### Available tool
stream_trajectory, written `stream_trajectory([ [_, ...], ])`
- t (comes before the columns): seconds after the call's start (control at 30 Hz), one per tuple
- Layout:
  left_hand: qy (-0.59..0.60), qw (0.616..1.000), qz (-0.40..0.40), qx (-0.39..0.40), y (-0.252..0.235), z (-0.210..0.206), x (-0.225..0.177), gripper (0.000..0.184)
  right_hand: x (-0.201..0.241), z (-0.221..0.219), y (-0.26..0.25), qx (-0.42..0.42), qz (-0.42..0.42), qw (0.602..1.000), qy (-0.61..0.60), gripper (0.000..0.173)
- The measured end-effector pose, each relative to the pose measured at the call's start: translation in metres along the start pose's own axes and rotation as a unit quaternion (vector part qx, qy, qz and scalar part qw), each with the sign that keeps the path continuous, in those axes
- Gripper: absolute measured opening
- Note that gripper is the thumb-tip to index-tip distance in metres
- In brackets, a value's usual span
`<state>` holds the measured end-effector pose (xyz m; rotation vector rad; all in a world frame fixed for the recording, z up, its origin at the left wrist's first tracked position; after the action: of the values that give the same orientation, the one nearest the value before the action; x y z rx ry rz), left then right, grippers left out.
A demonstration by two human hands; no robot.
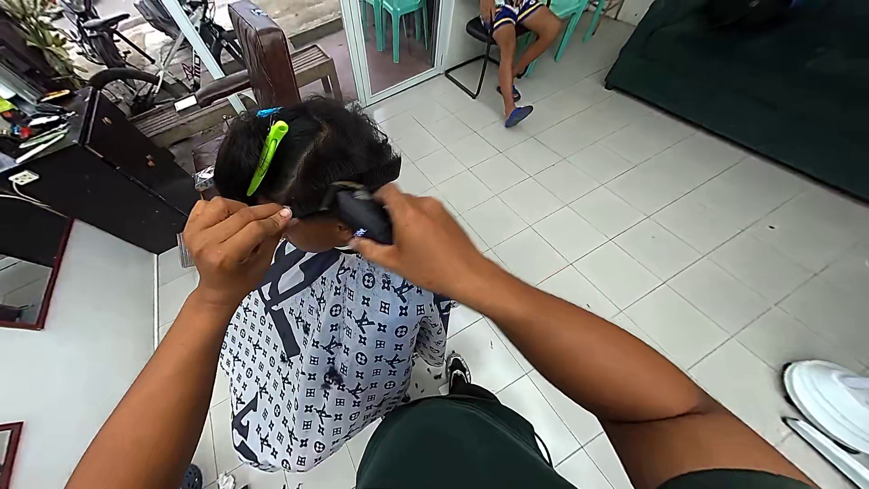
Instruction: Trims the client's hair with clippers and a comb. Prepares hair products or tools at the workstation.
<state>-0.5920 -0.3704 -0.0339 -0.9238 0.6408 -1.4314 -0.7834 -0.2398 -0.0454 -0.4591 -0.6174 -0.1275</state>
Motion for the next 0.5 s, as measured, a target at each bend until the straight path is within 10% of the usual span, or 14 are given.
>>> stream_trajectory([
  [0.2, 0.166, 0.95, 0.22, -0.149, -0.011, 0.06, 0.024, 0.025, -0.02, -0.014, 0.026, 0.086, 0.002, 0.994, -0.073, 0.044],
  [0.37, 0.143, 0.953, 0.217, 0.157, 0.034, -0.006, 0.007, 0.018, -0.094, 0.024, 0.031, 0.002, -0.148, 0.989, -0.011, 0.042],
  [0.5, 0.133, 0.929, 0.306, 0.161, 0.048, -0.027, 0.016, 0.021, -0.086, 0.043, 0.016, -0.004, -0.172, 0.985, 0.014, 0.044],
])
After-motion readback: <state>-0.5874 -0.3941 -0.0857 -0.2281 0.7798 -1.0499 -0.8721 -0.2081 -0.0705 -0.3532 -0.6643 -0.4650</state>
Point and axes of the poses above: each hand's wrist, its own y-axis away from the middle knuckle, its own z-axis out of the back of the hand, x = y × z, the point moved 6 cm from there along -y, towards the middle knuckle, and after that the axes turned 2 degrees about -z, right-handed, at the moved point
